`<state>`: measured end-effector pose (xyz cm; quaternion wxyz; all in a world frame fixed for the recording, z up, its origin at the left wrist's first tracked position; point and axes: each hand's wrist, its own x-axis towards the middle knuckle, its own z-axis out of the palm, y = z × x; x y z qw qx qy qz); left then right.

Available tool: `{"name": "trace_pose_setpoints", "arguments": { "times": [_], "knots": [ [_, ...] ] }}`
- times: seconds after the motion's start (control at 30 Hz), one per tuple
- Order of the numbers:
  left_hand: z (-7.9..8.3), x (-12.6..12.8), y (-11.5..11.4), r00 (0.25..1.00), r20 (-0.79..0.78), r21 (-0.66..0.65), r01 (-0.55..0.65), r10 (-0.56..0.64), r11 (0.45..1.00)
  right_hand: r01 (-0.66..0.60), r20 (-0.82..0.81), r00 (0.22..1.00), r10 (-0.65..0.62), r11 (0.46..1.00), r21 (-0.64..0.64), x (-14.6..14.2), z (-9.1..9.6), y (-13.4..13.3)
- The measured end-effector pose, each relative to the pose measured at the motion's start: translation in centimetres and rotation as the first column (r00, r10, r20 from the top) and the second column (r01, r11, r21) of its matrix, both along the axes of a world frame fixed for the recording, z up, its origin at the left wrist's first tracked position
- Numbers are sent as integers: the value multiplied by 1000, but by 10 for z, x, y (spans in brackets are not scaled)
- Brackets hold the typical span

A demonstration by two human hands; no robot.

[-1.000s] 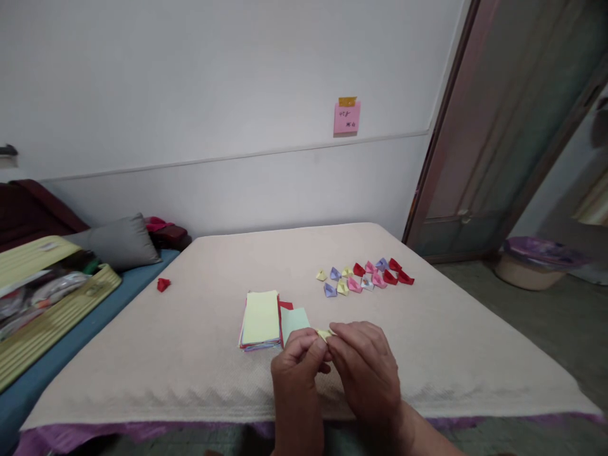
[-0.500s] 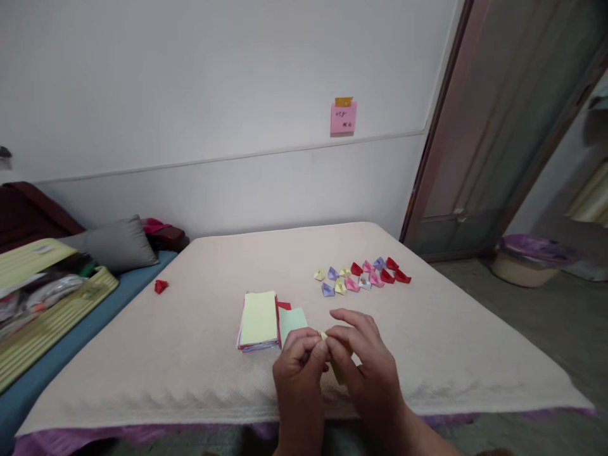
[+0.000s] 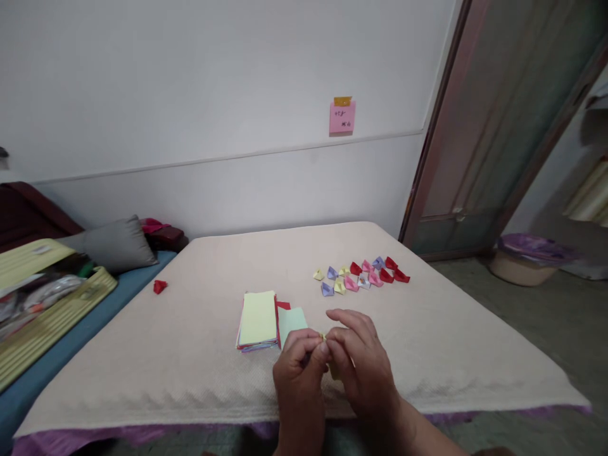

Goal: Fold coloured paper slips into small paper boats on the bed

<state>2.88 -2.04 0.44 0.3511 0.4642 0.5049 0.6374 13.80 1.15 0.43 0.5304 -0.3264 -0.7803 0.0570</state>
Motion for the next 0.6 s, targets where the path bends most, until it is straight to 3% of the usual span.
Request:
{"name": "trace_pose_setpoints", "arguments": {
  "times": [0.1, 0.17, 0.4, 0.6],
  "knots": [
    [1, 1, 1, 1000, -12, -2, -7, 7, 1000, -79, -63, 996, 66, 968, -236, 0, 6, -2],
    [1, 1, 1, 1000, -15, -4, -15, 15, 1000, -87, -86, 994, 63, 945, -316, 0, 8, -2],
    [-4, -2, 4, 1000, -6, -10, -31, 31, 999, -108, -62, 994, 94, 951, -290, 0, 6, 3],
    [-5, -1, 4, 998, 60, -28, -20, 21, 999, -48, -47, 998, 36, 961, -272, -2, 3, 5]
  ]
}}
